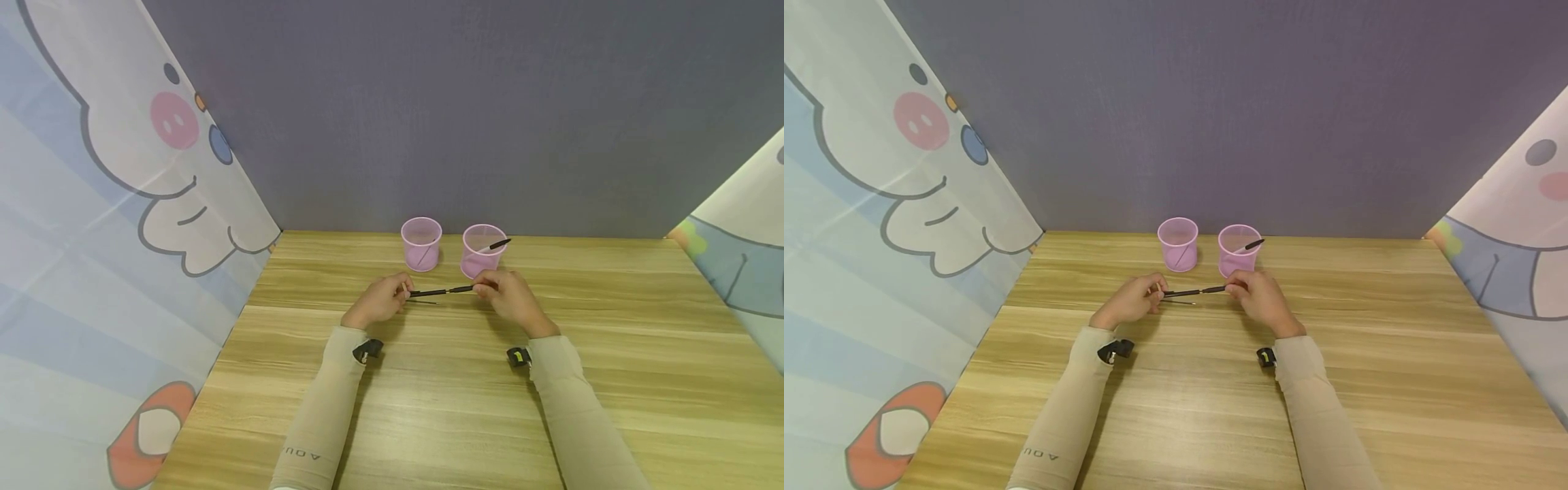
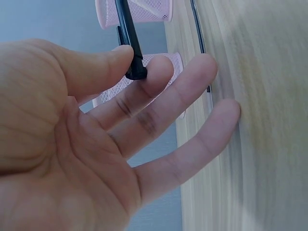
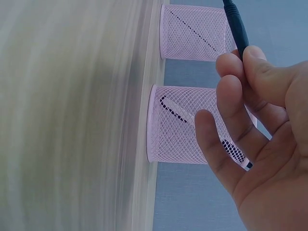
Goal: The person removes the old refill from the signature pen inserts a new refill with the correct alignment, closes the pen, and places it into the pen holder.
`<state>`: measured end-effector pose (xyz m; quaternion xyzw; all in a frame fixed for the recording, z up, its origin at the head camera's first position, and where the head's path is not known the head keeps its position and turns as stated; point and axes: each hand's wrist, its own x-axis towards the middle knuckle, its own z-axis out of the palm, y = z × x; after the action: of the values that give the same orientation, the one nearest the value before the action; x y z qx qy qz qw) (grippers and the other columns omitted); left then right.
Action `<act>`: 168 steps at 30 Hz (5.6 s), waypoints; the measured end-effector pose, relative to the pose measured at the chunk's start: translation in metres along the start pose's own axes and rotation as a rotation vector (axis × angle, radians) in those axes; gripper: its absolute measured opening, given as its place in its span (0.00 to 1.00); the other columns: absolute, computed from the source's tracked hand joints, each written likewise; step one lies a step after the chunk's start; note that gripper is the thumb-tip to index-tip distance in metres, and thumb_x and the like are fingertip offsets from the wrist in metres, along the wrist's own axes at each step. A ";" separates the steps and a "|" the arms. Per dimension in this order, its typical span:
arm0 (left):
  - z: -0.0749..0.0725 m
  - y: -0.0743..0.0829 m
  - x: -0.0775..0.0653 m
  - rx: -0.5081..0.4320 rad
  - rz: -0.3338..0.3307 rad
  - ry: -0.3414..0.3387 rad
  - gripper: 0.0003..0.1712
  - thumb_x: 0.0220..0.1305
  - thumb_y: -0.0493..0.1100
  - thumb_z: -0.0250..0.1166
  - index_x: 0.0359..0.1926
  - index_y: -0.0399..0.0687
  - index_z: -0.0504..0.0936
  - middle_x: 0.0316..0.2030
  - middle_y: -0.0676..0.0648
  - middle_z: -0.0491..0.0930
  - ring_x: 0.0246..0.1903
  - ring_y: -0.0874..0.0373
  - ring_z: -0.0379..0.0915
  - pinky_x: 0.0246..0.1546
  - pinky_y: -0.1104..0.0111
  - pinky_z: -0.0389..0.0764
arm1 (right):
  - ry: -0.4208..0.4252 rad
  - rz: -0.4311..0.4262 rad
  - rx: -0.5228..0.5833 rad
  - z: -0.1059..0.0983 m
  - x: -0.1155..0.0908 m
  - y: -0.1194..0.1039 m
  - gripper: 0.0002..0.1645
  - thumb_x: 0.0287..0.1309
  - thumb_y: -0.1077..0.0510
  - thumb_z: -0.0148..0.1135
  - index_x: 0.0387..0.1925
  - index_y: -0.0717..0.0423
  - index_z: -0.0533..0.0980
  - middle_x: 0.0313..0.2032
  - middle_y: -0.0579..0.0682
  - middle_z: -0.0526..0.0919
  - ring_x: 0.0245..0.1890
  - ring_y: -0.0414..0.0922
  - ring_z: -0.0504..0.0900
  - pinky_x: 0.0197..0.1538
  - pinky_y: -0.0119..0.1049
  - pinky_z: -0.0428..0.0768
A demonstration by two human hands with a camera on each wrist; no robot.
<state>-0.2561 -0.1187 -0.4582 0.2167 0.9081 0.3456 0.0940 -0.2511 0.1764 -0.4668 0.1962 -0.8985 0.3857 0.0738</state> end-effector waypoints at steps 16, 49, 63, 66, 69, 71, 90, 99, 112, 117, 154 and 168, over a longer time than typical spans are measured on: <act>0.002 0.003 0.001 0.027 0.004 0.008 0.06 0.76 0.36 0.58 0.48 0.41 0.79 0.34 0.41 0.85 0.31 0.53 0.87 0.32 0.70 0.82 | -0.014 -0.011 -0.028 0.002 0.000 -0.003 0.04 0.64 0.61 0.68 0.34 0.56 0.85 0.26 0.46 0.85 0.29 0.40 0.77 0.37 0.34 0.75; 0.001 0.003 0.002 0.082 0.011 0.013 0.10 0.74 0.38 0.60 0.49 0.43 0.86 0.32 0.49 0.84 0.27 0.64 0.79 0.37 0.70 0.80 | -0.017 -0.005 -0.024 0.003 0.001 -0.003 0.07 0.67 0.62 0.65 0.31 0.57 0.83 0.23 0.47 0.84 0.26 0.39 0.79 0.32 0.32 0.76; 0.000 0.005 0.002 0.080 0.004 0.023 0.09 0.74 0.39 0.61 0.49 0.43 0.86 0.35 0.48 0.86 0.28 0.64 0.81 0.40 0.68 0.81 | -0.043 0.046 -0.024 0.003 0.001 -0.003 0.10 0.70 0.61 0.62 0.31 0.60 0.82 0.23 0.48 0.83 0.26 0.39 0.78 0.32 0.33 0.76; -0.001 0.005 0.002 0.075 -0.001 0.024 0.09 0.74 0.39 0.61 0.48 0.43 0.86 0.33 0.48 0.86 0.27 0.64 0.80 0.38 0.68 0.80 | -0.049 0.048 -0.030 0.003 0.001 -0.004 0.12 0.71 0.60 0.61 0.30 0.59 0.82 0.22 0.47 0.83 0.25 0.40 0.77 0.30 0.33 0.74; -0.001 0.005 0.002 0.067 0.002 0.028 0.09 0.74 0.39 0.61 0.47 0.43 0.86 0.31 0.48 0.85 0.27 0.63 0.79 0.37 0.69 0.79 | -0.053 0.044 -0.039 0.002 0.001 -0.004 0.13 0.72 0.59 0.60 0.29 0.58 0.81 0.21 0.46 0.82 0.23 0.40 0.75 0.29 0.33 0.72; -0.001 0.005 0.002 0.060 0.006 0.030 0.08 0.74 0.39 0.61 0.47 0.43 0.86 0.31 0.48 0.85 0.27 0.63 0.78 0.36 0.70 0.79 | -0.055 0.039 -0.045 0.002 0.001 -0.003 0.14 0.73 0.59 0.59 0.28 0.58 0.81 0.21 0.45 0.81 0.23 0.40 0.74 0.28 0.33 0.71; -0.001 0.005 0.001 0.045 0.006 0.020 0.08 0.74 0.38 0.61 0.47 0.42 0.85 0.33 0.47 0.85 0.28 0.62 0.79 0.39 0.67 0.81 | -0.106 0.077 -0.025 0.002 0.000 -0.002 0.24 0.78 0.53 0.53 0.24 0.58 0.80 0.15 0.43 0.77 0.18 0.41 0.74 0.23 0.33 0.69; -0.001 0.005 0.001 0.039 -0.005 0.011 0.09 0.74 0.37 0.60 0.48 0.41 0.84 0.35 0.44 0.86 0.29 0.61 0.80 0.39 0.68 0.80 | -0.115 0.115 0.002 0.003 0.000 -0.001 0.26 0.78 0.51 0.52 0.25 0.59 0.80 0.15 0.44 0.78 0.19 0.42 0.76 0.24 0.33 0.70; -0.003 0.006 0.000 -0.014 -0.019 -0.001 0.09 0.76 0.39 0.58 0.48 0.40 0.84 0.27 0.50 0.79 0.29 0.60 0.79 0.32 0.71 0.76 | -0.095 0.121 0.014 0.001 0.000 -0.001 0.27 0.79 0.49 0.50 0.24 0.57 0.80 0.20 0.46 0.82 0.22 0.41 0.77 0.30 0.35 0.76; -0.003 0.005 0.000 -0.025 -0.021 0.001 0.09 0.76 0.38 0.58 0.48 0.40 0.83 0.28 0.48 0.81 0.29 0.60 0.79 0.31 0.72 0.76 | -0.075 0.078 0.016 -0.001 0.000 0.000 0.18 0.76 0.49 0.56 0.33 0.55 0.82 0.23 0.49 0.82 0.23 0.41 0.76 0.30 0.35 0.75; -0.003 0.005 0.001 0.002 0.014 0.018 0.08 0.75 0.36 0.59 0.46 0.41 0.84 0.29 0.48 0.82 0.28 0.61 0.79 0.31 0.72 0.75 | -0.087 0.054 0.061 -0.001 -0.001 -0.001 0.15 0.73 0.57 0.59 0.31 0.61 0.81 0.22 0.49 0.82 0.21 0.39 0.73 0.25 0.32 0.72; -0.002 0.006 0.001 0.019 0.019 0.025 0.08 0.75 0.36 0.59 0.46 0.42 0.84 0.31 0.47 0.84 0.29 0.60 0.81 0.36 0.70 0.78 | -0.103 0.054 0.024 0.000 0.000 0.000 0.20 0.77 0.53 0.54 0.29 0.60 0.80 0.19 0.45 0.79 0.20 0.39 0.73 0.26 0.32 0.71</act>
<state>-0.2554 -0.1159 -0.4525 0.2216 0.9105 0.3405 0.0771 -0.2504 0.1761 -0.4668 0.1924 -0.9013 0.3879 0.0147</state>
